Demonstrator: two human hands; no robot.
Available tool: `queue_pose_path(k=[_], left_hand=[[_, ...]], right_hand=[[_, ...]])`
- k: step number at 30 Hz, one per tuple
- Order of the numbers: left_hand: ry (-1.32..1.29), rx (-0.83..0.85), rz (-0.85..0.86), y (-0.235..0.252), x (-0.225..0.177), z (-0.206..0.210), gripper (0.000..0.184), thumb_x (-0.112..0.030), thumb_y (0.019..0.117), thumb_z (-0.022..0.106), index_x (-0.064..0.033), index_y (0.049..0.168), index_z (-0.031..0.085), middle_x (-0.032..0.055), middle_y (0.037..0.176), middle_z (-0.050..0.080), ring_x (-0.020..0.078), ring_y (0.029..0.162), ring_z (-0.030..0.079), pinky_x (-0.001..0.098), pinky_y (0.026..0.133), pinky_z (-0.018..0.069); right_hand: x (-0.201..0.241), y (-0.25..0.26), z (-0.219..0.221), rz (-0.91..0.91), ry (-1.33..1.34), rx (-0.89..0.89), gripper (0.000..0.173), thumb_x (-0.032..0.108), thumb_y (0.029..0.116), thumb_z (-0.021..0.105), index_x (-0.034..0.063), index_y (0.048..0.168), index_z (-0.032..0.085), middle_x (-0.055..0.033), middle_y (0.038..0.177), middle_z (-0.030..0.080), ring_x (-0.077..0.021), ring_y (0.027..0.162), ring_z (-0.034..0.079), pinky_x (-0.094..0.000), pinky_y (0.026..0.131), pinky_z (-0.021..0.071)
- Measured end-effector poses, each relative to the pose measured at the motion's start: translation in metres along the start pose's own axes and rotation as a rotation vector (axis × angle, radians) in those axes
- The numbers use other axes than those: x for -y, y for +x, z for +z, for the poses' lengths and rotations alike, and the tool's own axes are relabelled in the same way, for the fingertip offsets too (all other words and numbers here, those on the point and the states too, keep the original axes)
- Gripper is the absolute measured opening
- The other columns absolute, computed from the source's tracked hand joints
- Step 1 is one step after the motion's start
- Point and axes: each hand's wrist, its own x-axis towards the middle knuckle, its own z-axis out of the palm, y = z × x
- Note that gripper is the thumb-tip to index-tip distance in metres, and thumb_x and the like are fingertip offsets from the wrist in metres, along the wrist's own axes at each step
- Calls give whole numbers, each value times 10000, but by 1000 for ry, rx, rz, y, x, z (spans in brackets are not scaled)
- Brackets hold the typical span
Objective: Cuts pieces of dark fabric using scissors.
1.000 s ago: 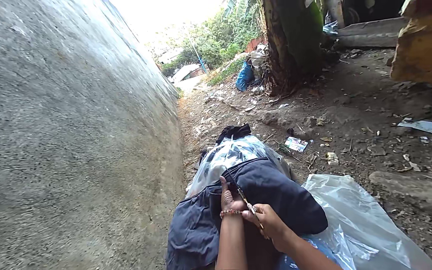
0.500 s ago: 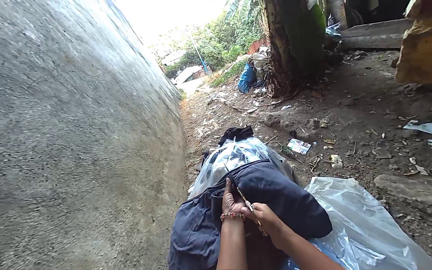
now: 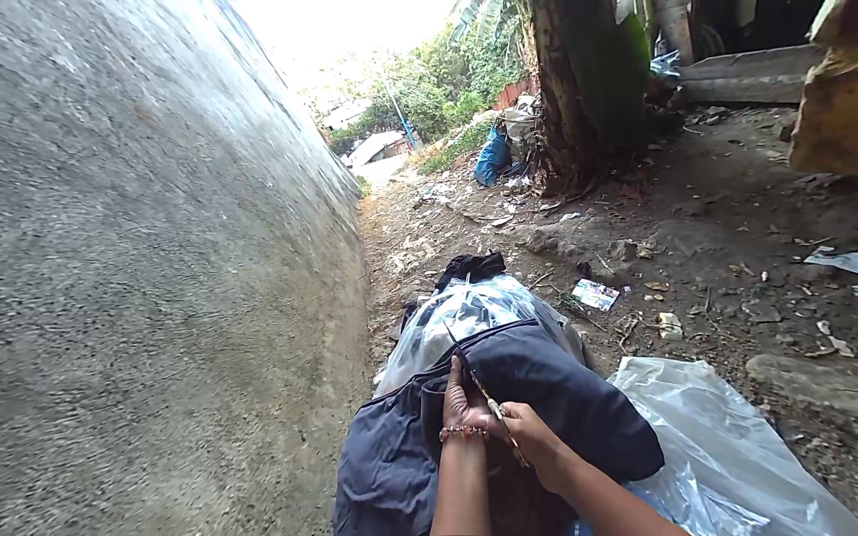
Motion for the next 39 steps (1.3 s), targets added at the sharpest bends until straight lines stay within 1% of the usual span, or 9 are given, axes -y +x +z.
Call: queue_pose_path(k=[6, 12, 14, 20, 25, 28, 31, 34, 39], left_hand=[[-6, -11, -34, 5, 1, -5, 323, -368, 1076, 459, -85, 1196, 556, 87, 1030, 676, 191, 937, 683, 385, 781, 591], [2, 6, -20, 2, 1, -2, 274, -349, 1080, 452, -103, 1097, 573, 44, 911, 677, 128, 816, 685, 307, 688, 585], [-16, 2, -39, 3, 0, -2, 277, -356, 1073, 461, -104, 1067, 575, 46, 878, 672, 130, 775, 681, 307, 646, 580], [-31, -6, -35, 4, 0, -5, 306, -368, 1071, 465, -87, 1132, 569, 79, 964, 684, 181, 871, 694, 376, 735, 597], [-30, -10, -18, 4, 0, -4, 298, -351, 1074, 463, -81, 1148, 565, 78, 982, 680, 178, 898, 689, 370, 753, 594], [-25, 12, -51, 7, -2, -8, 296, -368, 1074, 463, -96, 1095, 578, 57, 907, 681, 145, 800, 687, 331, 675, 590], [-68, -49, -79, 7, -2, -4, 261, -359, 1052, 506, -118, 975, 572, 35, 734, 621, 114, 571, 618, 273, 476, 528], [-44, -37, -58, 8, -3, -6, 260, -357, 1066, 481, -110, 1060, 563, 49, 836, 642, 129, 698, 656, 297, 582, 561], [-23, -29, -52, 9, 0, -6, 292, -377, 1071, 460, -105, 1092, 565, 61, 895, 666, 153, 787, 680, 339, 659, 583]], right_hand=[[-6, -7, -2, -5, -24, -30, 237, 227, 932, 730, 59, 856, 581, 45, 608, 454, -40, 454, 394, -211, 447, 361], [4, 4, -5, 11, -49, 59, 366, 406, 1025, 594, 41, 1035, 577, 35, 742, 448, -51, 573, 411, -230, 553, 382], [9, 8, -3, 26, -49, 52, 379, 432, 1030, 577, 54, 1011, 573, 35, 735, 446, -53, 572, 408, -230, 548, 374], [6, 3, -4, -1, -12, 13, 263, 273, 941, 722, 85, 854, 560, 58, 605, 443, -32, 458, 390, -202, 447, 353], [2, 4, -8, -21, -44, 67, 267, 296, 945, 725, 59, 950, 602, 50, 668, 489, -36, 498, 435, -211, 483, 399], [6, 13, -10, 0, -42, 134, 345, 409, 1009, 616, 68, 1053, 588, 47, 746, 475, -43, 578, 436, -227, 556, 405], [18, 17, -4, 59, -14, 71, 356, 447, 1048, 543, 101, 971, 572, 55, 687, 443, -43, 527, 409, -214, 508, 381], [20, 17, 1, 57, 0, 12, 287, 337, 1016, 630, 89, 891, 560, 58, 623, 421, -37, 470, 366, -207, 455, 339], [11, 13, -1, 19, -1, 22, 228, 239, 964, 698, 70, 886, 567, 52, 615, 452, -35, 457, 388, -206, 444, 355]])
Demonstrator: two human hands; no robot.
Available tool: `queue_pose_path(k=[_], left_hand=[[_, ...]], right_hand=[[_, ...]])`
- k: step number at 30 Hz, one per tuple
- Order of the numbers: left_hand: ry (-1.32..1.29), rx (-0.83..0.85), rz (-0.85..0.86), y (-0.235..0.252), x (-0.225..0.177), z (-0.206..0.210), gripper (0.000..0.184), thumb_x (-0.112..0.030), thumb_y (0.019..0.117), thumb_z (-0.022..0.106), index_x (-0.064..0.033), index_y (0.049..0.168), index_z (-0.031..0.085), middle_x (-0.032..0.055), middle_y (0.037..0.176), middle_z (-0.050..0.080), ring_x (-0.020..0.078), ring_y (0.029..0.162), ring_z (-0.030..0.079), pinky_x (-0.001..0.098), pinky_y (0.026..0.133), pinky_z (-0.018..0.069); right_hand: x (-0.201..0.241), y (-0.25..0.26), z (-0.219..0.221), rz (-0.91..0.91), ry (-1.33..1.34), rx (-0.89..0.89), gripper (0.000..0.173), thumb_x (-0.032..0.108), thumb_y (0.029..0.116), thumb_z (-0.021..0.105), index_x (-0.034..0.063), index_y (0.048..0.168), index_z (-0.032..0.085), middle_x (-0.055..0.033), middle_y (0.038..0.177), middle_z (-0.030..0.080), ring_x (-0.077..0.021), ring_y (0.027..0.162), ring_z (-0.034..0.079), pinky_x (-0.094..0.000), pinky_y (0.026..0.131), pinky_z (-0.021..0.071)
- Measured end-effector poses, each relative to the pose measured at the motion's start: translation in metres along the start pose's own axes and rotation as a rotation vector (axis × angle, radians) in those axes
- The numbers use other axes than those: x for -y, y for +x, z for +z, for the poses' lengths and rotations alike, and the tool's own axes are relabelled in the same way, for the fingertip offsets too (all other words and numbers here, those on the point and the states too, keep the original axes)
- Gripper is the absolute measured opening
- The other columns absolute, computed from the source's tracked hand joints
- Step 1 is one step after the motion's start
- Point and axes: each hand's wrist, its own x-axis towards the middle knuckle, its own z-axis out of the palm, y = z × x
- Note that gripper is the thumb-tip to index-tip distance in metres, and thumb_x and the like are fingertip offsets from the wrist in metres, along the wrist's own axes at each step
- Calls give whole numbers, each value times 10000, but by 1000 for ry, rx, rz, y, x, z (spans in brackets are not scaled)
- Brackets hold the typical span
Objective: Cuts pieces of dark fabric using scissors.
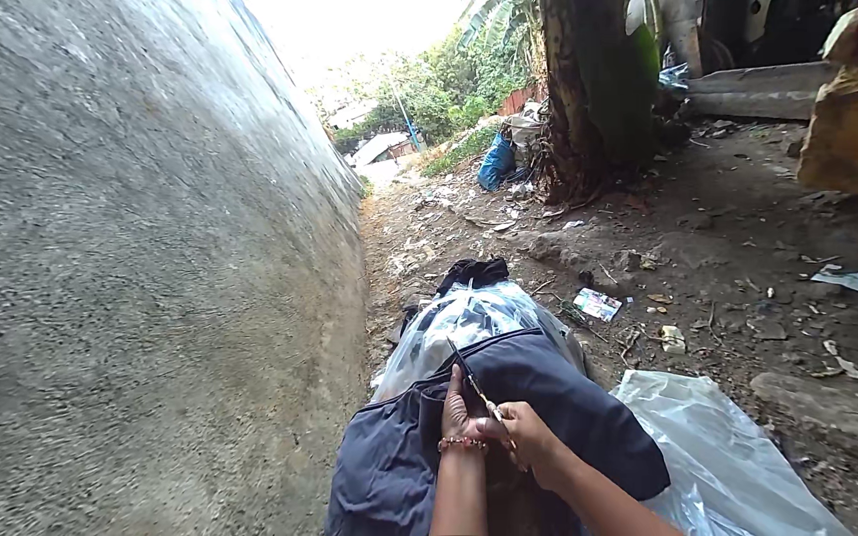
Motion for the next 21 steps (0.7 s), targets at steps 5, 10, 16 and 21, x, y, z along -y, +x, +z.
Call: queue_pose_path(k=[5, 10, 16, 21], left_hand=[[10, -21, 11, 4, 0, -1, 232, -330, 1068, 488, -111, 1038, 560, 35, 803, 612, 103, 648, 614, 259, 549, 525], [-78, -25, -39, 9, -2, -4, 249, -343, 1063, 491, -118, 971, 547, 28, 718, 588, 101, 555, 590, 244, 482, 508], [-14, -48, -22, 9, 1, -2, 278, -373, 1067, 468, -110, 1034, 550, 46, 801, 622, 128, 663, 639, 294, 555, 546], [-14, -52, 21, 15, 2, -2, 255, -313, 1094, 433, -99, 1026, 553, 14, 778, 617, 62, 618, 615, 199, 537, 523]], right_hand=[[5, 9, 1, 11, -71, 38, 344, 397, 1036, 586, 55, 1003, 572, 32, 711, 453, -61, 542, 417, -236, 526, 388], [15, 14, 7, 46, -39, -26, 300, 354, 1033, 601, 82, 916, 551, 45, 638, 420, -52, 478, 373, -221, 466, 348], [5, 16, 3, -5, -1, -14, 202, 216, 981, 676, 62, 917, 562, 43, 632, 450, -36, 465, 375, -204, 451, 342], [-3, 20, 2, -55, 4, 25, 186, 175, 927, 715, 64, 927, 566, 20, 709, 546, -43, 506, 442, -213, 481, 385]])
